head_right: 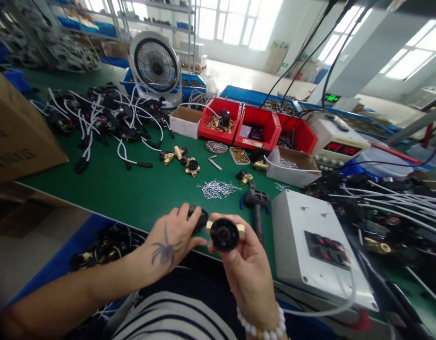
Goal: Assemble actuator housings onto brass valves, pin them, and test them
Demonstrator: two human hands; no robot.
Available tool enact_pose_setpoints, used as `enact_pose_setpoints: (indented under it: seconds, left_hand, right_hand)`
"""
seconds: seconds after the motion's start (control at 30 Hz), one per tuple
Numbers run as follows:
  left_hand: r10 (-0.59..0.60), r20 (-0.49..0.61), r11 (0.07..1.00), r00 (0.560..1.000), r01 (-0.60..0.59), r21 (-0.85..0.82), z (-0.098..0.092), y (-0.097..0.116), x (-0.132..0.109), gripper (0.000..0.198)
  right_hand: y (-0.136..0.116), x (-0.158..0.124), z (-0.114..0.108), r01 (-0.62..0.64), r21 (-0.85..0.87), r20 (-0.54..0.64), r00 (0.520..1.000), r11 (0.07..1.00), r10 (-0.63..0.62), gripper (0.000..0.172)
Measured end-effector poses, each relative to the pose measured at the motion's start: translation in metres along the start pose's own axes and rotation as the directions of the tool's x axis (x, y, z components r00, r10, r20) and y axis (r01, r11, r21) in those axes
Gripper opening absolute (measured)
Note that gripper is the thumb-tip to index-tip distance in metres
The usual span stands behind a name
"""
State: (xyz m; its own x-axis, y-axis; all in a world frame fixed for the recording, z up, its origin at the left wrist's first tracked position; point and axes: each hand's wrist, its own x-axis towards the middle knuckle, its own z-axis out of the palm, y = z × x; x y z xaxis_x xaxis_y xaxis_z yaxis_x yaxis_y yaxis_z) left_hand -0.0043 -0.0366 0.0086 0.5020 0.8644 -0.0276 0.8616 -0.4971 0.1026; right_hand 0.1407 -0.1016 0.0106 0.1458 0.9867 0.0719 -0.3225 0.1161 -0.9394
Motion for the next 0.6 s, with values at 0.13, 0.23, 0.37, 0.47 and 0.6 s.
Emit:
enact_pose_setpoints:
  seconds: [0.13, 0.23, 0.37, 0.47, 0.6]
  left_hand:
    - [0.015, -0.026, 0.998, 1.0, -0.016, -0.055, 0.015, -0.01, 0.001, 0.053]
    - [0.047, -0.077, 0.993, 0.996, -0.055, -0.108, 0.023, -0.027, 0.0, 0.055]
    - [0.116, -0.251, 0.973, 0.961, -0.161, -0.168, 0.037, -0.042, -0.002, 0.068]
    - [0.135, -0.456, 0.919, 0.88, -0.284, -0.274, 0.032, -0.047, -0.006, 0.056]
    - [0.179, -0.656, 0.805, 0.733, -0.493, -0.332, -0.006, -0.045, -0.01, 0.019]
  right_hand:
    - [-0.003, -0.005, 0.003, -0.007, 0.031, 0.039, 0.999, 0.999, 0.005, 0.031]
    - [-0.004, -0.006, 0.003, -0.034, 0.029, 0.049, 0.998, 0.999, 0.032, 0.029]
    - [-0.002, -0.006, 0.002, -0.086, 0.043, 0.053, 0.995, 0.995, 0.084, 0.035]
    - [0.001, -0.008, 0.0, -0.126, 0.05, 0.06, 0.991, 0.991, 0.123, 0.039]
    - [0.001, -0.009, -0.001, -0.177, 0.044, 0.07, 0.982, 0.983, 0.174, 0.041]
